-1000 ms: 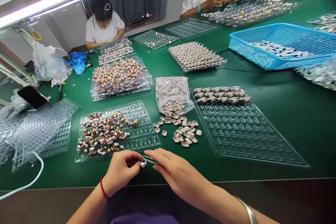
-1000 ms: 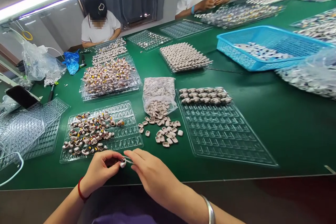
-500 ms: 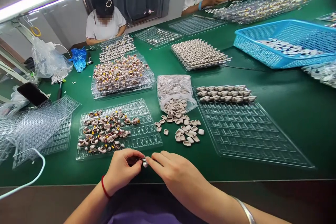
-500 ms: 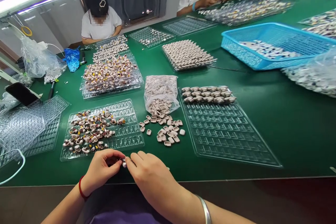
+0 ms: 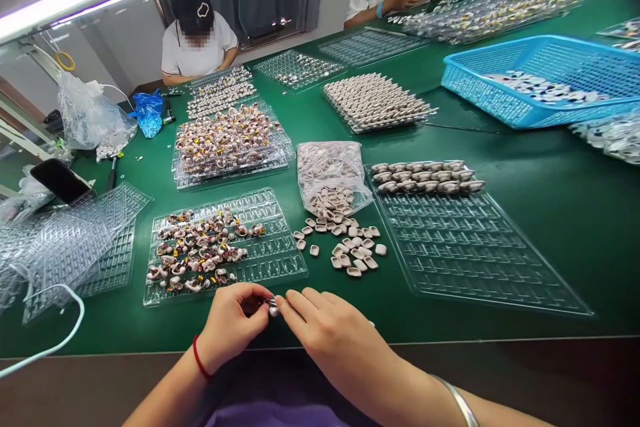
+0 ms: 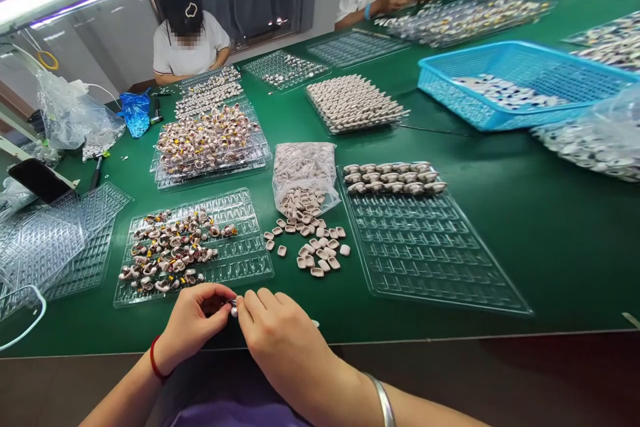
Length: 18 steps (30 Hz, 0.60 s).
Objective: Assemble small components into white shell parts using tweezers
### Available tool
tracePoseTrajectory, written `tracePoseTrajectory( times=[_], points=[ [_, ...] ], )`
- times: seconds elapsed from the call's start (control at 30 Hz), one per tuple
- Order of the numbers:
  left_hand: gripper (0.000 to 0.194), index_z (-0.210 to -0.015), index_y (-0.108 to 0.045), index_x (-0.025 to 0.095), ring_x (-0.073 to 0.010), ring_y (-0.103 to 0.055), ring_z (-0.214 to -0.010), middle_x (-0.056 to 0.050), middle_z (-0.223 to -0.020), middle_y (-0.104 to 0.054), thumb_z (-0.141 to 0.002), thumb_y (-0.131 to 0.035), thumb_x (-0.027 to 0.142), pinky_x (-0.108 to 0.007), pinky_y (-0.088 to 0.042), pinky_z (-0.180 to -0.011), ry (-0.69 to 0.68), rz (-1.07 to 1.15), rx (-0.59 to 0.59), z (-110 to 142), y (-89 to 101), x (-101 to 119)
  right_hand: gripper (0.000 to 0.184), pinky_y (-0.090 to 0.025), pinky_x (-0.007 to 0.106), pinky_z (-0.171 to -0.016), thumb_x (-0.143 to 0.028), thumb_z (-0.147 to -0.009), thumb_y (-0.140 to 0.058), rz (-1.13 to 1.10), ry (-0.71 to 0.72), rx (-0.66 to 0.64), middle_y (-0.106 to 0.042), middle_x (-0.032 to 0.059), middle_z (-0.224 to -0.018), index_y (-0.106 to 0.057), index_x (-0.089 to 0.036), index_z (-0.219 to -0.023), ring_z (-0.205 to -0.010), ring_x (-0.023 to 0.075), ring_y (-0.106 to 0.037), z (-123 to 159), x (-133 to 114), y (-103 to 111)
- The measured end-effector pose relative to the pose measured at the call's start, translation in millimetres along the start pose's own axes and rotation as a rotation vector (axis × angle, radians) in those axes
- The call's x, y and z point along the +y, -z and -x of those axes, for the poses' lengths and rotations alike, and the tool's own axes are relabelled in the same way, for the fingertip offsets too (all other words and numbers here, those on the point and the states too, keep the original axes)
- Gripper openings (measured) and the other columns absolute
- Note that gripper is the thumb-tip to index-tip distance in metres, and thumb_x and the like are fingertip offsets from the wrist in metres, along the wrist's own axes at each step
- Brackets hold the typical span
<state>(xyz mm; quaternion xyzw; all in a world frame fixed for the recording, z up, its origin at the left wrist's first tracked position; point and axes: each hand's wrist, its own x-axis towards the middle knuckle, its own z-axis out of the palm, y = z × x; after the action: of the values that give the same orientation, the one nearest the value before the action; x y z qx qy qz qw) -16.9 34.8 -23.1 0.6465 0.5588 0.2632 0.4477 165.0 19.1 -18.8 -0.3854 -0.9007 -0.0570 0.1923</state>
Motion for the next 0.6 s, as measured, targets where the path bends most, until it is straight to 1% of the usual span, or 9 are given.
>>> tracePoseTrajectory(
  times=[0.13, 0.27, 0.47, 0.6],
  points=[
    [0.013, -0.08, -0.073, 0.014, -0.0171, -0.067, -0.061, -0.005, -0.072, -0.075, -0.074, -0.061, 0.015, -0.024, -0.054, -0.059, -0.009, -0.032, 0.027, 1, -1.6, 1, 0.019, -0.033, 0.034, -0.054, -0.001, -0.086, -0.047, 0.047, 0.013, 0.002, -0.062, 0.0064, -0.072, -0.063, -0.012, -0.087, -0.06, 0.0201, -0.054, -1, -5, 0],
    [0.013, -0.078, -0.073, 0.014, -0.0164, -0.066, -0.058, -0.005, -0.069, -0.074, -0.074, -0.061, 0.014, -0.023, -0.053, -0.057, -0.011, -0.044, 0.051, 1, -3.1, 1, 0.019, -0.031, 0.033, -0.053, -0.002, -0.088, -0.047, 0.062, 0.02, 0.016, -0.06, 0.0056, -0.069, -0.062, -0.012, -0.084, -0.059, 0.0188, -0.052, -1, -9, -1],
    [0.015, -0.076, -0.073, 0.015, -0.0167, -0.067, -0.059, -0.005, -0.07, -0.075, -0.071, -0.059, 0.011, -0.023, -0.053, -0.058, -0.012, -0.05, 0.07, 1, -3.3, 3, 0.021, -0.03, 0.033, -0.052, 0.001, -0.083, -0.047, 0.055, 0.009, 0.017, -0.058, 0.0048, -0.066, -0.062, -0.013, -0.078, -0.057, 0.0186, -0.05, -1, -12, 1],
    [0.016, -0.076, -0.073, 0.015, -0.017, -0.068, -0.06, -0.005, -0.071, -0.075, -0.072, -0.058, 0.011, -0.023, -0.054, -0.059, -0.014, -0.056, 0.068, 1, -3.4, 3, 0.02, -0.031, 0.033, -0.053, 0.002, -0.081, -0.048, 0.055, 0.001, 0.027, -0.059, 0.0048, -0.067, -0.064, -0.011, -0.082, -0.058, 0.019, -0.051, 0, -10, 3]
  ],
)
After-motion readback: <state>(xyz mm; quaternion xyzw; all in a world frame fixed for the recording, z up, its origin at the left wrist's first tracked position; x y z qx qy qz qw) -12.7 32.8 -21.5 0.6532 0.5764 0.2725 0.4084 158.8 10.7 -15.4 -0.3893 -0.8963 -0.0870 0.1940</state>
